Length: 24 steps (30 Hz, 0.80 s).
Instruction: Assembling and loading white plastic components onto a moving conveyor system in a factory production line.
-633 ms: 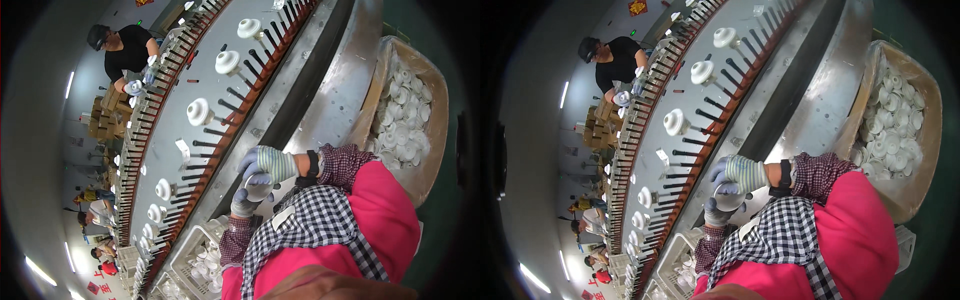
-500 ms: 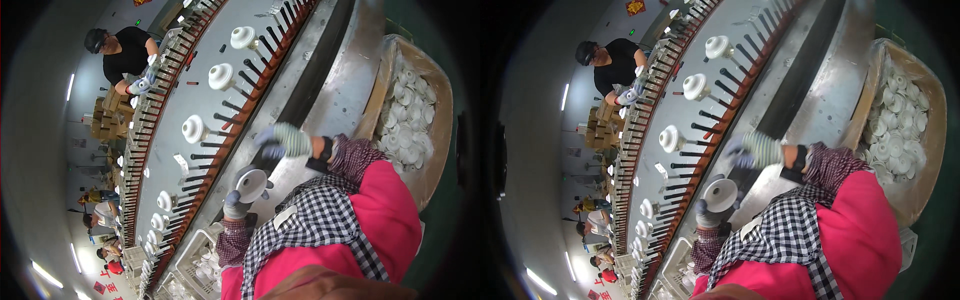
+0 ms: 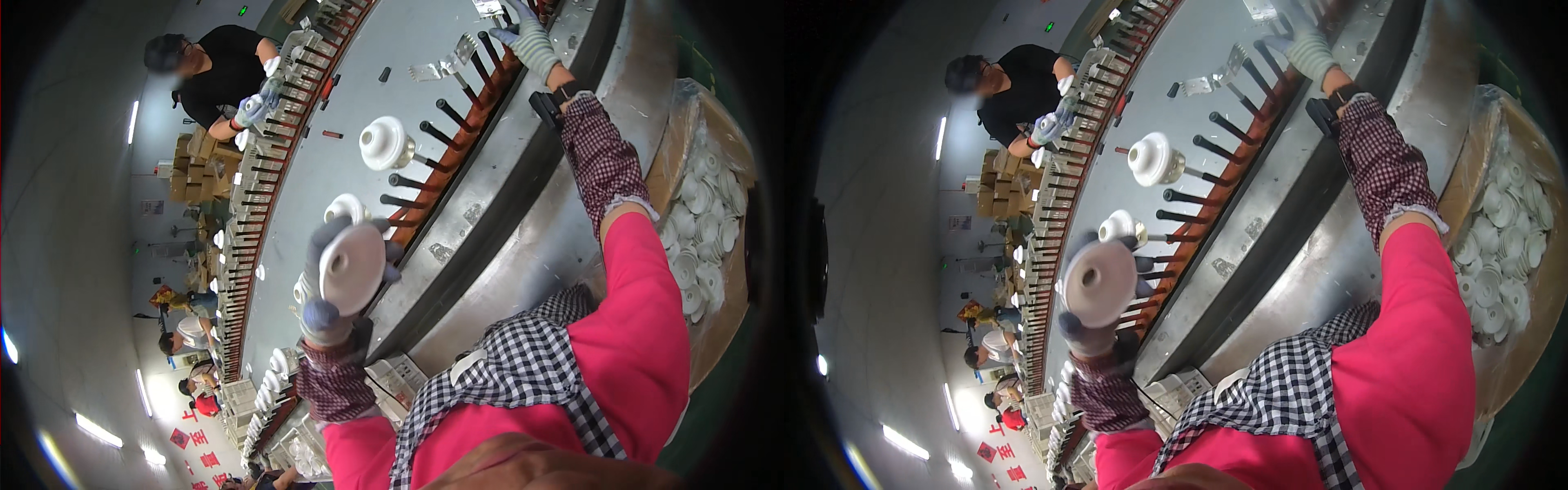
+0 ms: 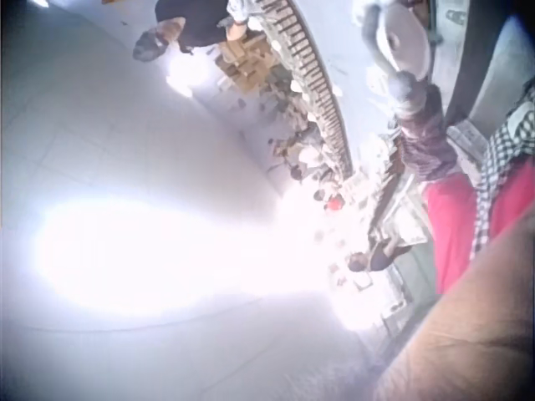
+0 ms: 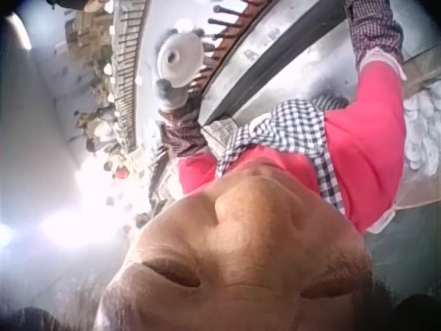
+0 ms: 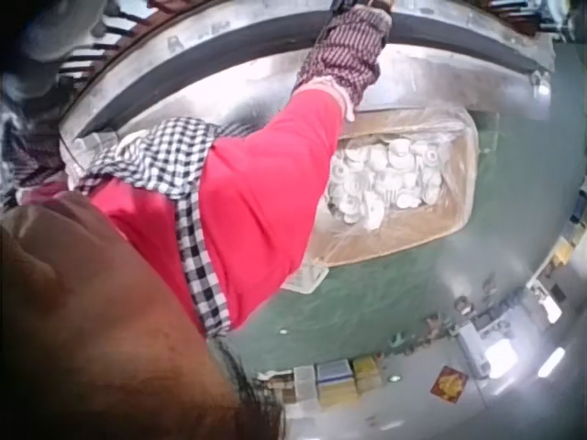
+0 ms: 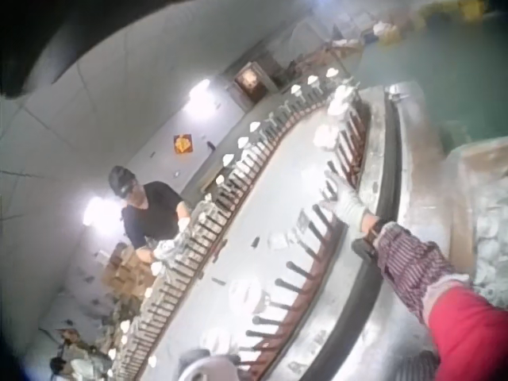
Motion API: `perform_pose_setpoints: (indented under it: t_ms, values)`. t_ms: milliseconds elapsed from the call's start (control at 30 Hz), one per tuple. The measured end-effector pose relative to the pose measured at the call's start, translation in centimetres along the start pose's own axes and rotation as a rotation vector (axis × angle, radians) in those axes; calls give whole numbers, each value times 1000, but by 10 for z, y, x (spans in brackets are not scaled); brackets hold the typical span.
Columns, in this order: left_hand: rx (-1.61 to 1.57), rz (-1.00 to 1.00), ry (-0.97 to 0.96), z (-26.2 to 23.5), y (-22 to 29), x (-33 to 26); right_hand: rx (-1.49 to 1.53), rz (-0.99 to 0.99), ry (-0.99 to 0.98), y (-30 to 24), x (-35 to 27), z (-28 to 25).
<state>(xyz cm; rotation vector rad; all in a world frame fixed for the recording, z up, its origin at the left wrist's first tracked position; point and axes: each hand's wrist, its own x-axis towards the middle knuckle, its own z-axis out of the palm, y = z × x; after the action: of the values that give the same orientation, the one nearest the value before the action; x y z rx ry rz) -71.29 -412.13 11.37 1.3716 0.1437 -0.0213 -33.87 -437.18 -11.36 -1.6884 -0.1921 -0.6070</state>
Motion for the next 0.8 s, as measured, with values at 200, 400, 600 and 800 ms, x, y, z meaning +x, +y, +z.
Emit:
perform_pose_setpoints:
  t_ms: [200, 400, 600, 800]
  values:
    - [366, 61, -217, 33, 54, 130, 147, -175, -300, 6, 9, 35]
    - [748, 86, -422, 54, 32, 298, 628, -212, -426, 2, -22, 39]
    - [680, -170, -385, 41, -22, 390, 800, -129, -543, -21, -43, 43]
    - [452, -429, -541, 4, -39, 380, 925, -54, -665, -42, -71, 57]
